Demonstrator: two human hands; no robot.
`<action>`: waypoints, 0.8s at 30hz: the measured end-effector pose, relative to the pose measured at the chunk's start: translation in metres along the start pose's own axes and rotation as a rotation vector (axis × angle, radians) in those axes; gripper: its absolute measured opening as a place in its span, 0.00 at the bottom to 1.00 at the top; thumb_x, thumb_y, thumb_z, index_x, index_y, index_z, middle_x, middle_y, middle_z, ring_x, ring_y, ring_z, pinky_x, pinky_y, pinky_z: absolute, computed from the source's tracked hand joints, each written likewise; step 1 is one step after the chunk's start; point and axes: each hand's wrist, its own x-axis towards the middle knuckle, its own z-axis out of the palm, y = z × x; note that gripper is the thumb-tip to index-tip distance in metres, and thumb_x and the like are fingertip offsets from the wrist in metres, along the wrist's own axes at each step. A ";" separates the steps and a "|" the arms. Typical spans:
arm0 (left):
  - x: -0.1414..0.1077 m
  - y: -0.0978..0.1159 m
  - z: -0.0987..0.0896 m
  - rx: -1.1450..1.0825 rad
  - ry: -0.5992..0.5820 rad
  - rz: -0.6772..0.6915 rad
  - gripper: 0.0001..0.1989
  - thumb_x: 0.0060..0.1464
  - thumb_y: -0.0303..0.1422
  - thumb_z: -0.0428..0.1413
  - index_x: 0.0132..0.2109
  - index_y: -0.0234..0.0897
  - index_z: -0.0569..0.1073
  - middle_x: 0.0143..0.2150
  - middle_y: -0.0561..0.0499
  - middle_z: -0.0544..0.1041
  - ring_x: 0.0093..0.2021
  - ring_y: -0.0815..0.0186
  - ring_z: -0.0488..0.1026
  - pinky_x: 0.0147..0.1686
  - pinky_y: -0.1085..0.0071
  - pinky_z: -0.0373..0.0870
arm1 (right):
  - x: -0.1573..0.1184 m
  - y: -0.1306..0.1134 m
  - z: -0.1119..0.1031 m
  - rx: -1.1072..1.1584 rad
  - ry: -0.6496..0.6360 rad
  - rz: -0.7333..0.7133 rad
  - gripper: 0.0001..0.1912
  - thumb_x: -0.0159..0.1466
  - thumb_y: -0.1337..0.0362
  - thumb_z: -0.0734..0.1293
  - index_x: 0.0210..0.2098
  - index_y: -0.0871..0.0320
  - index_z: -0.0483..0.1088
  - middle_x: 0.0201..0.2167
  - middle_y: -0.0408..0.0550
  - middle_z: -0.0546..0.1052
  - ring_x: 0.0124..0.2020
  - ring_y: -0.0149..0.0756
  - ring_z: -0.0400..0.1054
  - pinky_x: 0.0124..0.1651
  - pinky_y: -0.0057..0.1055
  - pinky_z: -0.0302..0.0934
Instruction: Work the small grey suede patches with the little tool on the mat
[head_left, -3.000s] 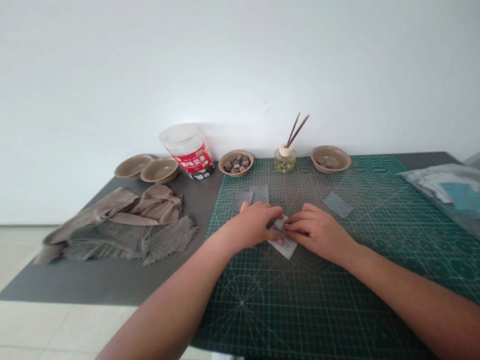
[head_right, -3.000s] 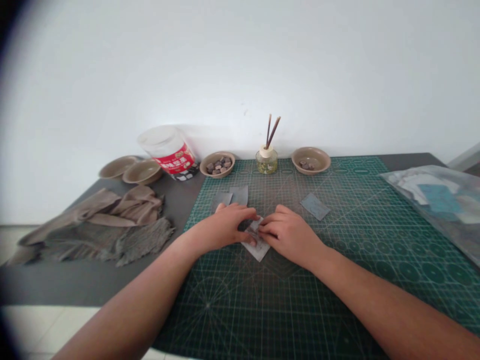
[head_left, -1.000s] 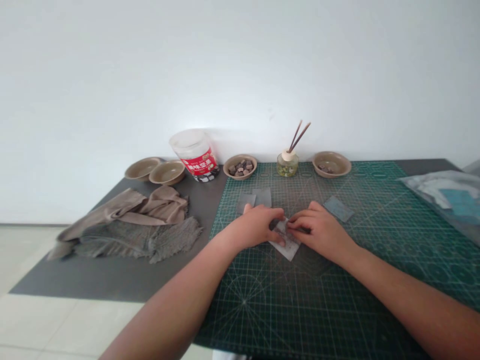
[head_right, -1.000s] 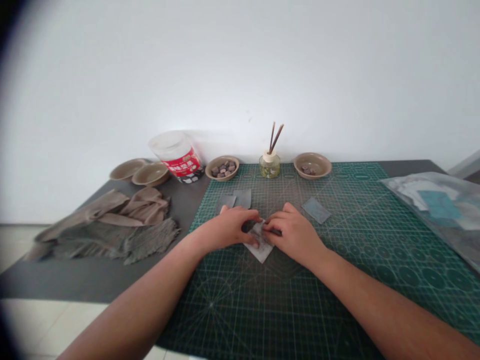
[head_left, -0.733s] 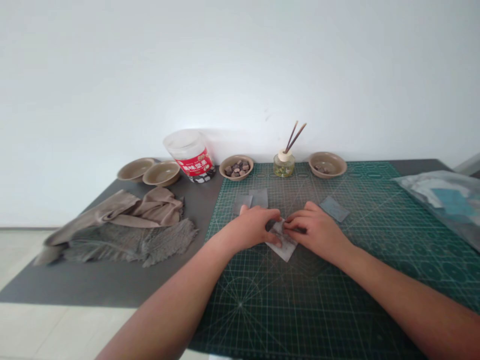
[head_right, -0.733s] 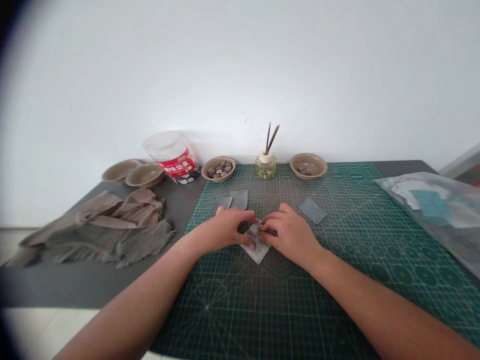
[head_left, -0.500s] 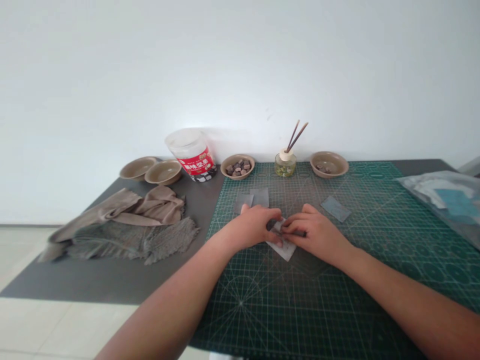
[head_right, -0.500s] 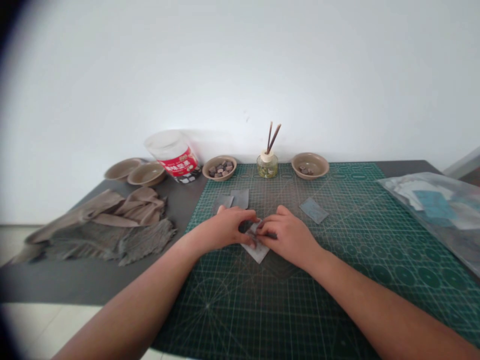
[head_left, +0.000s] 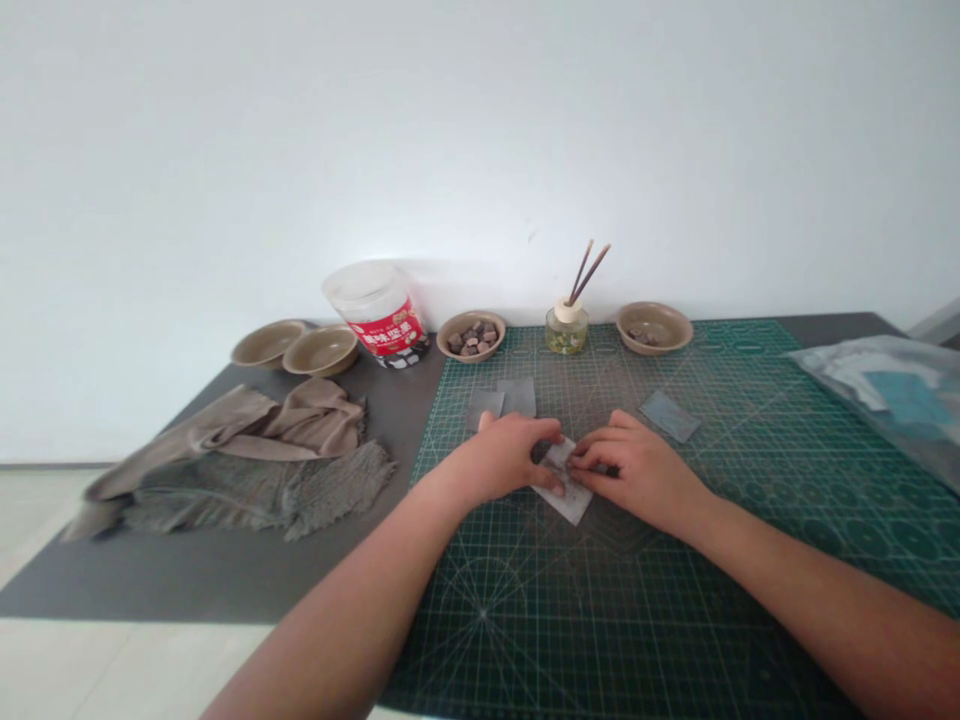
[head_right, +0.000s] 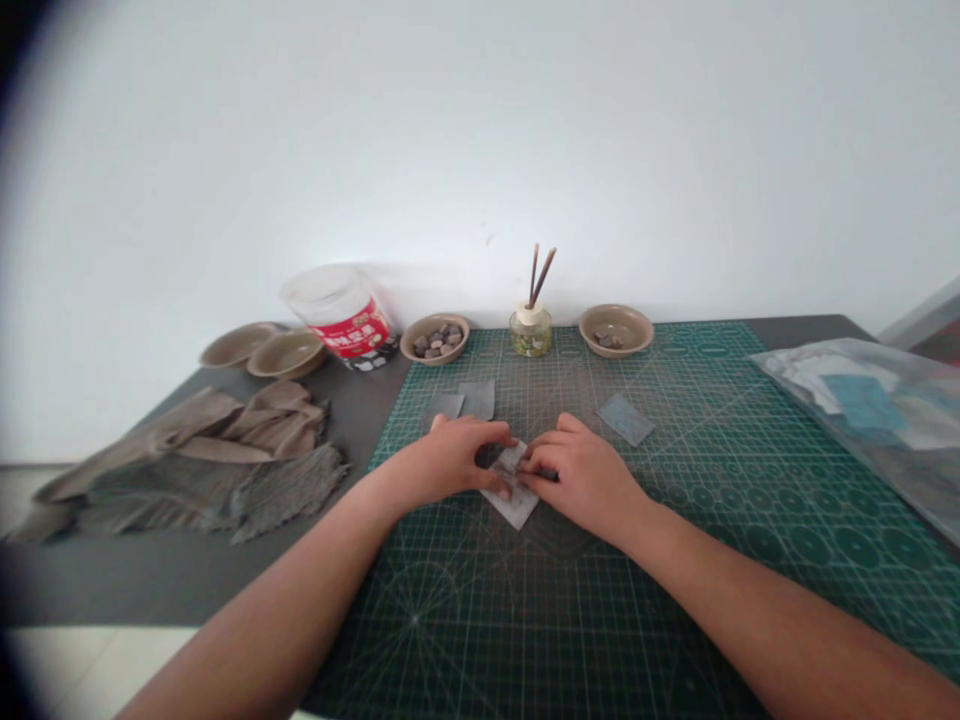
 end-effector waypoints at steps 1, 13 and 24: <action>0.000 0.000 0.000 0.002 0.004 -0.003 0.26 0.46 0.48 0.69 0.51 0.48 0.74 0.46 0.54 0.80 0.52 0.53 0.72 0.48 0.62 0.56 | 0.000 -0.001 0.001 0.003 0.017 -0.002 0.07 0.67 0.63 0.70 0.33 0.54 0.78 0.39 0.43 0.83 0.38 0.37 0.71 0.47 0.40 0.58; 0.000 0.001 0.000 -0.010 -0.005 -0.019 0.26 0.46 0.49 0.68 0.51 0.48 0.74 0.40 0.53 0.80 0.48 0.52 0.74 0.47 0.61 0.56 | 0.001 0.008 -0.002 -0.013 0.028 -0.029 0.07 0.66 0.63 0.71 0.31 0.55 0.77 0.38 0.44 0.84 0.38 0.37 0.73 0.49 0.42 0.58; 0.000 0.002 -0.001 -0.008 0.002 -0.041 0.26 0.46 0.48 0.69 0.50 0.48 0.74 0.42 0.53 0.80 0.50 0.51 0.73 0.48 0.60 0.57 | 0.004 0.008 -0.001 0.015 0.005 -0.067 0.07 0.64 0.63 0.73 0.29 0.55 0.77 0.37 0.41 0.83 0.36 0.35 0.71 0.48 0.40 0.58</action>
